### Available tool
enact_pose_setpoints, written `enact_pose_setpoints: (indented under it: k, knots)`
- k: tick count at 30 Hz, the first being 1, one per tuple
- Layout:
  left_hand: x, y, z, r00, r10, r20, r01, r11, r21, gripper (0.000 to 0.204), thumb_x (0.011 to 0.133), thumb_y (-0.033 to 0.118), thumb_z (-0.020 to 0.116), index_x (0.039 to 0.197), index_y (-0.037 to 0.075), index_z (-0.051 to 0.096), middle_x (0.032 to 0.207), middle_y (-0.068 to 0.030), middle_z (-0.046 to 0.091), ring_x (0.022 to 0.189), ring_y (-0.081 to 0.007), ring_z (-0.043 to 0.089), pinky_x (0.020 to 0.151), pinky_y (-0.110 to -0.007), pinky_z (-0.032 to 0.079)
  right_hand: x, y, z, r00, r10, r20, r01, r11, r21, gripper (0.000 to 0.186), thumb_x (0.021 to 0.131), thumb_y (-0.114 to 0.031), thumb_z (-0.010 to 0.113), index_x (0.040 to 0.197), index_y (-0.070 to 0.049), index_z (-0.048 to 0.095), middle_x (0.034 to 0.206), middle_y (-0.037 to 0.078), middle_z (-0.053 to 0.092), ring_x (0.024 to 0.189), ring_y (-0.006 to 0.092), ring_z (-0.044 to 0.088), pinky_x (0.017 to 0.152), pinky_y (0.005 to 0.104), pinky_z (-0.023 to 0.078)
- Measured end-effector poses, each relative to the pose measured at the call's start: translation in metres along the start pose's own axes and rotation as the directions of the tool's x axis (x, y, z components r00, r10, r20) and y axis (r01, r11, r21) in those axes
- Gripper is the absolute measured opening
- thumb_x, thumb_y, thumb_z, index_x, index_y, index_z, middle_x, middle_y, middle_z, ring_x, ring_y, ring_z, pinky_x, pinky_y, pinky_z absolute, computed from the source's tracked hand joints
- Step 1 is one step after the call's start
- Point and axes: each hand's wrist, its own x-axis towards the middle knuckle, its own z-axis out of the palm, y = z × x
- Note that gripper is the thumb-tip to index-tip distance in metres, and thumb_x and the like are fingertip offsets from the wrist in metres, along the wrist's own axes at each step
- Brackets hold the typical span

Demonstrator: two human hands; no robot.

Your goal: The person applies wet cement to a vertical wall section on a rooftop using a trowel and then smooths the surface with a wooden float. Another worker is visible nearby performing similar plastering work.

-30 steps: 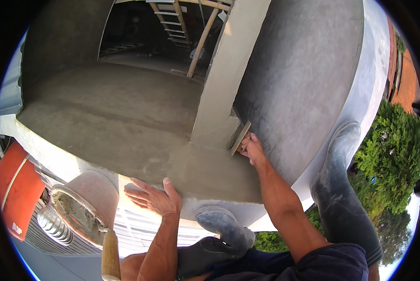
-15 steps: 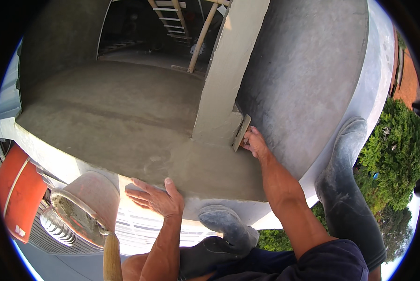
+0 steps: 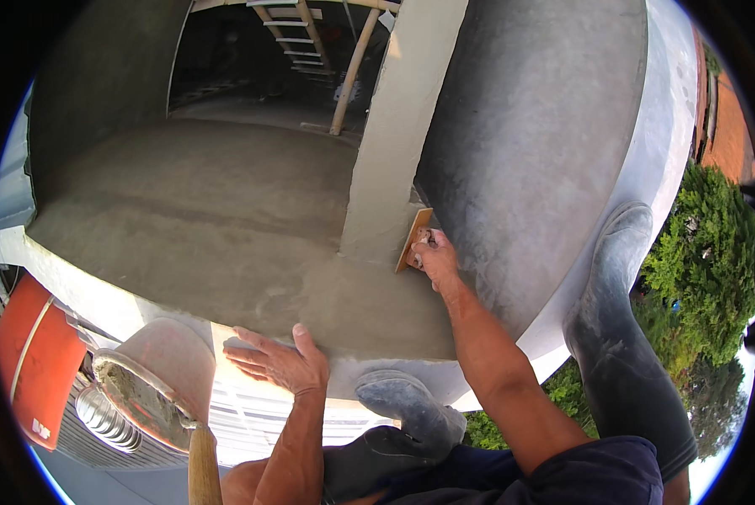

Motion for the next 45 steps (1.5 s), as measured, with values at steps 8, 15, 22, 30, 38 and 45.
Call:
enact_pose_setpoints:
  k: [8,15,22,30,38,45]
  knots:
    - [0.000,0.001,-0.001,1.000,-0.019,0.011,0.019,1.000,-0.012,0.114,0.096,0.056,0.060,0.173,-0.001,-0.001,0.169,-0.0502,-0.004,0.160,-0.0635,-0.002,0.128,-0.069,0.002,-0.037,-0.054,0.071,0.987,-0.138,-0.086,0.104,0.943,-0.318,0.060,0.091,-0.031,0.079,0.141,-0.002,0.062,0.127,0.017,0.075,0.115,0.0324,0.073,0.103,0.0413,0.056]
    - [0.001,0.000,0.001,0.999,-0.045,0.020,0.045,0.999,-0.021,0.113,0.096,0.057,0.059,0.173,-0.001,-0.001,0.169,-0.0498,-0.004,0.161,-0.0625,-0.002,0.129,-0.068,0.001,-0.063,-0.093,0.122,0.956,-0.290,0.049,0.288,0.889,-0.355,0.055,0.092,-0.029,0.075,0.137,0.001,0.062,0.127,0.022,0.074,0.120,0.0389,0.071,0.105,0.0475,0.055]
    - [0.000,-0.004,0.002,1.000,-0.002,0.003,0.002,1.000,-0.014,0.115,0.096,0.060,0.060,0.173,0.000,0.000,0.170,-0.0486,-0.008,0.160,-0.0642,-0.004,0.127,-0.073,0.002,-0.024,-0.058,0.006,0.991,-0.081,-0.106,0.066,0.989,-0.135,0.051,0.093,-0.024,0.070,0.137,0.000,0.061,0.123,0.016,0.074,0.109,0.0291,0.074,0.096,0.0407,0.058]
    - [-0.002,-0.002,0.003,1.000,-0.013,-0.020,0.012,1.000,-0.021,0.111,0.098,0.058,0.059,0.174,0.003,0.000,0.171,-0.0471,-0.005,0.160,-0.0627,-0.001,0.127,-0.072,0.002,0.003,0.000,-0.012,0.996,0.063,-0.069,-0.061,0.998,0.027,0.038,0.098,-0.014,0.069,0.132,-0.004,0.058,0.120,0.009,0.069,0.104,0.0220,0.072,0.081,0.0387,0.064]
    - [-0.002,-0.002,0.003,1.000,-0.015,0.006,0.015,1.000,-0.015,0.113,0.097,0.058,0.060,0.174,0.002,-0.001,0.170,-0.0482,-0.006,0.160,-0.0630,-0.002,0.127,-0.072,0.002,-0.009,-0.012,0.012,0.985,0.042,-0.168,-0.062,0.991,-0.118,0.043,0.091,-0.022,0.074,0.129,-0.003,0.066,0.116,0.010,0.077,0.103,0.0218,0.074,0.093,0.0373,0.058]
    - [-0.001,-0.002,0.001,1.000,-0.012,0.016,0.013,0.999,-0.041,0.120,0.092,0.055,0.067,0.173,-0.001,-0.001,0.168,-0.0503,-0.009,0.158,-0.0661,-0.004,0.125,-0.075,0.003,-0.018,-0.030,0.061,0.983,0.020,-0.183,-0.050,0.986,-0.160,0.052,0.089,-0.029,0.075,0.134,-0.003,0.065,0.122,0.018,0.077,0.112,0.0338,0.075,0.097,0.0432,0.058]
